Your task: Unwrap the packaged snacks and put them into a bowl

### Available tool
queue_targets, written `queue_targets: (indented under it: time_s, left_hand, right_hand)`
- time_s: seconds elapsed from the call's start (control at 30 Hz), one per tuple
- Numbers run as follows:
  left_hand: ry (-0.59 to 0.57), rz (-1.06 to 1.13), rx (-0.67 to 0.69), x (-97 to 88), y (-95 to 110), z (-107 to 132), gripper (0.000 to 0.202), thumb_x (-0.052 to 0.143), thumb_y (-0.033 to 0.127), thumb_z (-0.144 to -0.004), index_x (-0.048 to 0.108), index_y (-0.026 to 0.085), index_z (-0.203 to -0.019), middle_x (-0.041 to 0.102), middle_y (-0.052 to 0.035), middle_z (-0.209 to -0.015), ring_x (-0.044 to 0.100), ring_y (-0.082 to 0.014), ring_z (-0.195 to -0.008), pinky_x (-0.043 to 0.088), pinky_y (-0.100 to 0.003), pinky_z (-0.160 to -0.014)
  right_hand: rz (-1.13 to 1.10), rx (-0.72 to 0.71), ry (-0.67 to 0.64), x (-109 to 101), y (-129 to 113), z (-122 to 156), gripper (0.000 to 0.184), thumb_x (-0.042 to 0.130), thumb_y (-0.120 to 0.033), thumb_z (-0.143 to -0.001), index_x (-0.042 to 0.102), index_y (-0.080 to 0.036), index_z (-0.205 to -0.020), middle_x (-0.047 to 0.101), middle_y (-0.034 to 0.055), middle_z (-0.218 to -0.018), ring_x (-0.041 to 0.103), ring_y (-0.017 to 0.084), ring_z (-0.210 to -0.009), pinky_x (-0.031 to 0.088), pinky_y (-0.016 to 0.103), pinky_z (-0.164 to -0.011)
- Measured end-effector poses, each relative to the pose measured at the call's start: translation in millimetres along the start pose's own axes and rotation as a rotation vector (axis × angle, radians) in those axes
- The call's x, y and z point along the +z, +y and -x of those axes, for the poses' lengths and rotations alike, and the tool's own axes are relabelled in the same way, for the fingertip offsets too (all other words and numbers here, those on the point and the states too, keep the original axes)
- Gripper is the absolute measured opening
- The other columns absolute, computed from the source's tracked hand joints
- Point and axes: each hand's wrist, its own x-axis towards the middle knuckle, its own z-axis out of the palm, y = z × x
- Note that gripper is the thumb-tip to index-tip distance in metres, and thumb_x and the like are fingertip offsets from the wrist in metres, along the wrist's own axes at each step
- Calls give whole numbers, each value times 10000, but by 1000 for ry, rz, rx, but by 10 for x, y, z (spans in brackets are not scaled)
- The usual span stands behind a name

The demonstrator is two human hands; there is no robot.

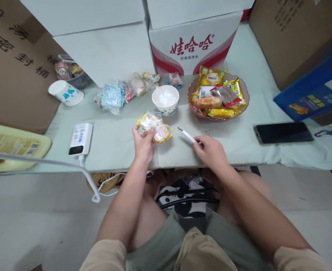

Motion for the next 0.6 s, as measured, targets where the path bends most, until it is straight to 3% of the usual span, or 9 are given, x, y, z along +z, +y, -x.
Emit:
queue_targets:
  time_s: [0.1, 0.2, 0.27, 0.37, 0.47, 0.53, 0.6]
  left_hand:
    - [-106, -168, 6, 53, -56, 91, 636, 869, 528, -630, 484, 254, -1055, 656, 32, -756, 622, -126, -602, 472, -217, -553]
    - [-193, -405, 70, 75, -106, 146, 511, 789, 574, -715, 530, 230, -989, 568, 61, -621, 561, -118, -546, 425, -221, -541]
    - [-194, -516, 146, 56, -116, 132, 446, 735, 585, -762, 552, 217, -933, 595, 29, -681, 605, -141, -644, 459, -241, -608]
    - [-139, -511, 271, -4, -103, 55, 454, 707, 584, -773, 579, 210, -996, 678, -69, -1006, 664, -204, -940, 516, -292, -781]
    - [-121, -460, 317, -58, -93, -21, 550, 793, 501, -688, 577, 222, -1110, 638, -105, -1235, 632, -231, -1095, 521, -312, -854]
    - [-149, -511, 279, -73, -96, -52, 435, 795, 444, -691, 614, 207, -1008, 674, -78, -1091, 641, -205, -976, 519, -294, -801]
    - [-156, -554, 239, -73, -98, -79, 273, 731, 427, -761, 621, 190, -844, 661, -40, -866, 611, -167, -798, 501, -274, -719]
  right_hand:
    - [191, 22, 119, -25, 94, -54, 270, 538, -294, -900, 750, -196, -1036, 741, 152, -996, 650, 318, -927, 492, 445, -817]
    - [119, -61, 254, -3, 119, -60, 350, 519, -210, -870, 698, -171, -1168, 711, 176, -1180, 611, 362, -1112, 466, 536, -952]
    - [-38, -225, 247, 37, 92, -37, 452, 500, -175, -844, 632, -185, -1277, 677, 151, -1285, 596, 331, -1188, 463, 518, -1012]
    - [-197, -488, 93, 125, 17, 3, 541, 550, -207, -826, 550, -212, -1367, 644, 126, -1356, 590, 293, -1233, 466, 481, -1040]
    - [-195, -579, -19, 188, -46, 21, 313, 561, -192, -848, 657, -219, -1145, 722, 109, -1132, 653, 271, -1054, 495, 440, -927]
    - [-187, -562, -27, 192, -67, 31, 173, 529, -148, -856, 669, -220, -928, 717, 78, -921, 653, 236, -876, 492, 382, -810]
    - [-208, -539, 26, 173, -76, 49, 147, 522, -120, -834, 631, -217, -845, 680, 55, -830, 625, 211, -791, 471, 340, -742]
